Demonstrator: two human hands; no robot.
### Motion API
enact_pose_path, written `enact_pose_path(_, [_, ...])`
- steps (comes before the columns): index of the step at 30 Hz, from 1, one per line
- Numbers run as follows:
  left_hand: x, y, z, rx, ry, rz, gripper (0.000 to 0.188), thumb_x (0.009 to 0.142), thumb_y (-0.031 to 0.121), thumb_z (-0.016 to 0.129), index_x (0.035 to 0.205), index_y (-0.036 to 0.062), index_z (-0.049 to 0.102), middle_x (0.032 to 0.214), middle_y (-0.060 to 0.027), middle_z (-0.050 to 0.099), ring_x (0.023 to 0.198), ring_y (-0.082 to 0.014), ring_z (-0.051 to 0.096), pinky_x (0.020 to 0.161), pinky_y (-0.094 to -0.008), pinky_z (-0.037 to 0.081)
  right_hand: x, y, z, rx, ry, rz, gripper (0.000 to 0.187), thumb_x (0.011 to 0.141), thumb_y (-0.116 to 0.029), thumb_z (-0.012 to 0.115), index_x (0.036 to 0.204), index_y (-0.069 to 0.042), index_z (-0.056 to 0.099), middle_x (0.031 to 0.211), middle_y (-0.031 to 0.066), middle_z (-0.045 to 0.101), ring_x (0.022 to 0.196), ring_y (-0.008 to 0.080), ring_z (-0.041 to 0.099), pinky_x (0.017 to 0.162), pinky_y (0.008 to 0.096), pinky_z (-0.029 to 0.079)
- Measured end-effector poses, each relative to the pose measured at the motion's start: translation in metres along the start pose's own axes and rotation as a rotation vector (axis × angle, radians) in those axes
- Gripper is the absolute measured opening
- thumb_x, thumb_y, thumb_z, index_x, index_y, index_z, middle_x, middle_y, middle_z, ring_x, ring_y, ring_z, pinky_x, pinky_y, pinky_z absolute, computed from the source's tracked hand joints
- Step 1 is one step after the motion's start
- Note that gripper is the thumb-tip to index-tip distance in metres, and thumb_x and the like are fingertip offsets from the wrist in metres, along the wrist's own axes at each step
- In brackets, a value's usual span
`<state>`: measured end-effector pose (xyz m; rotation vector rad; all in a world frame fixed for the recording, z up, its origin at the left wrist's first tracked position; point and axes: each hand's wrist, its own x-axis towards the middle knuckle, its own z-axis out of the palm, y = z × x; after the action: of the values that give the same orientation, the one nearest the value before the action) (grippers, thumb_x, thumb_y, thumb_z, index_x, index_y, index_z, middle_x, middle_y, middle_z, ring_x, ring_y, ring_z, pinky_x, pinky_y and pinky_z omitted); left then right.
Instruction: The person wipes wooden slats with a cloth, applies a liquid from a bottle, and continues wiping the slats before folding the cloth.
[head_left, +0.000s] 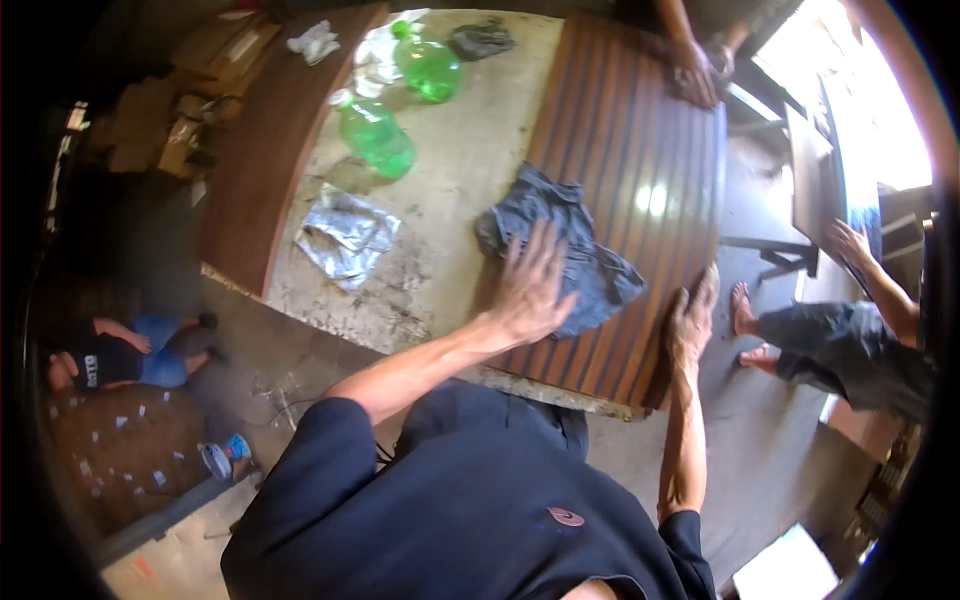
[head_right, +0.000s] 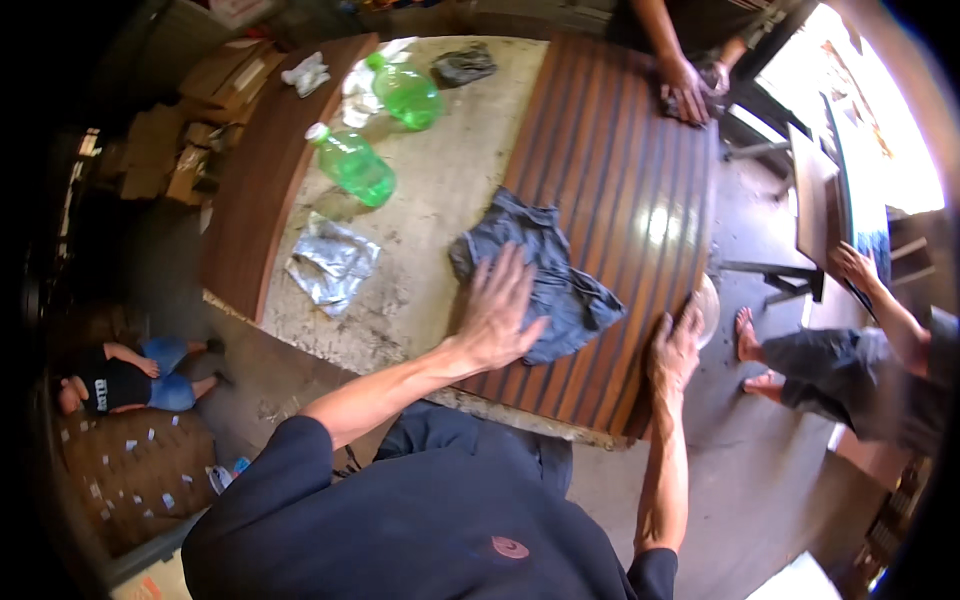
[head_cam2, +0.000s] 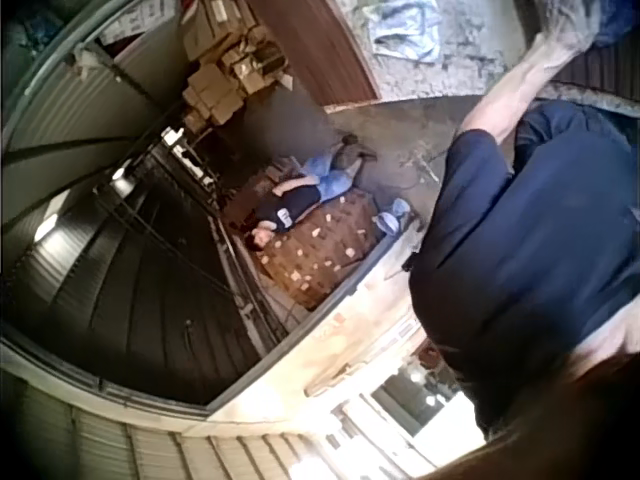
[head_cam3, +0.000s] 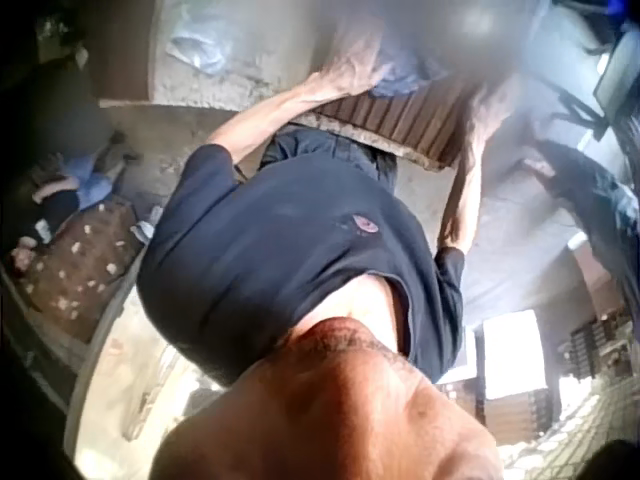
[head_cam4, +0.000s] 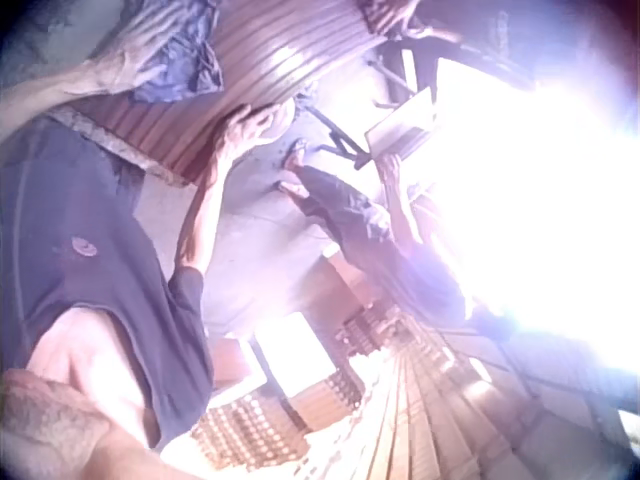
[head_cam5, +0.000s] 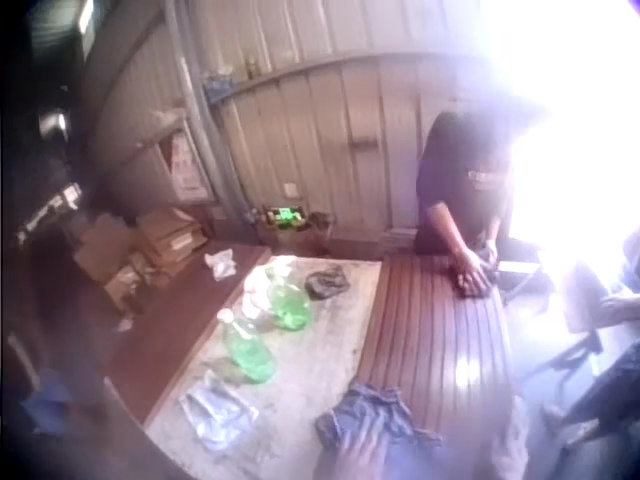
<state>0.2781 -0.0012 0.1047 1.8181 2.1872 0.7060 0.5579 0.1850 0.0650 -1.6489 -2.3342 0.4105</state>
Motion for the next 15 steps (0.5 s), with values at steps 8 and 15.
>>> enact_pose_path(8, [0.037, -0.034, 0.075, 0.099, 0.045, -0.039, 0.100, 0.098, 0.052, 0.067, 0.161, -0.0156, 0.030, 0.172, -0.0382, 0.020, 0.163, -0.0528, 0.014, 0.130, -0.0676, 0.011, 0.016, -0.004, 0.037, 0.032, -0.019, -0.041, 0.067, 0.111, -0.029, 0.050, 0.170, -0.009, 0.027, 0.164, 0.0284, 0.041, 0.139, 0.0528, 0.052, 0.113, 0.0544, 0.048])
enact_pose_path(15, [-0.019, -0.011, 0.066, -0.020, -0.032, 0.003, 0.079, 0.093, 0.010, 0.067, 0.165, -0.0019, 0.037, 0.175, -0.0298, 0.022, 0.165, -0.0461, 0.017, 0.132, -0.0637, 0.014, 0.024, 0.001, 0.011, 0.077, -0.144, 0.077, 0.066, 0.113, -0.034, 0.042, 0.171, -0.010, 0.023, 0.171, 0.0269, 0.031, 0.149, 0.0492, 0.044, 0.122, 0.0538, 0.041])
